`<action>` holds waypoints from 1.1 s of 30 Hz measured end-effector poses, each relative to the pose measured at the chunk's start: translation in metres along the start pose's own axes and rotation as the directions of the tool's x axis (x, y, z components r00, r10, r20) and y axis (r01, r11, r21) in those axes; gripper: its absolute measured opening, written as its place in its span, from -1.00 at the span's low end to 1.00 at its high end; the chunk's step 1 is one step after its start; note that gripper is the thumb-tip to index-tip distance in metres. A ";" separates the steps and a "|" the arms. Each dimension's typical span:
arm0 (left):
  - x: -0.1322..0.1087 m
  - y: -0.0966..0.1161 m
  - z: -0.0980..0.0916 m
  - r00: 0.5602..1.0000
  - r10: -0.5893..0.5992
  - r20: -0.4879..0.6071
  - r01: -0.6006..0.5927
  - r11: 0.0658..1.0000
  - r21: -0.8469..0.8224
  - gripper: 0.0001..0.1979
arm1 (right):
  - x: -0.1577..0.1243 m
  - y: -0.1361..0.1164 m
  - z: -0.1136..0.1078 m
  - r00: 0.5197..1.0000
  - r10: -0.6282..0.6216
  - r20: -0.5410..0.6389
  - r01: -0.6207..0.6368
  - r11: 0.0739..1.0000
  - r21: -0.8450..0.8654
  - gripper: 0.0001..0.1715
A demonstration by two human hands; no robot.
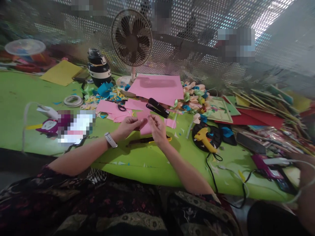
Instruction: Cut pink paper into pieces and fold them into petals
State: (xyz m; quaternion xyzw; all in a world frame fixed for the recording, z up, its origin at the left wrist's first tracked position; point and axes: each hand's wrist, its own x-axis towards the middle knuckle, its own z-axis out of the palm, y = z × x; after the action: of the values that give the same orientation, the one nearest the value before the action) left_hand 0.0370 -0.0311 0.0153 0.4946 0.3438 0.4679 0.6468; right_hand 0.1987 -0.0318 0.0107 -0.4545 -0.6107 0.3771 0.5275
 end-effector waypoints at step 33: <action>0.003 -0.010 -0.005 0.999 0.020 -0.031 -0.020 1.000 0.013 -0.40 | 0.003 -0.006 0.001 0.999 0.020 -0.038 -0.018 0.999 0.050 -0.43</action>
State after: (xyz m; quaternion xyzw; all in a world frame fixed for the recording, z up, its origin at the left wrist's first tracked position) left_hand 0.0360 -0.0271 0.0042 0.4946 0.3517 0.4799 0.6335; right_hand 0.1969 -0.0309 0.0176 -0.4541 -0.5865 0.3885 0.5467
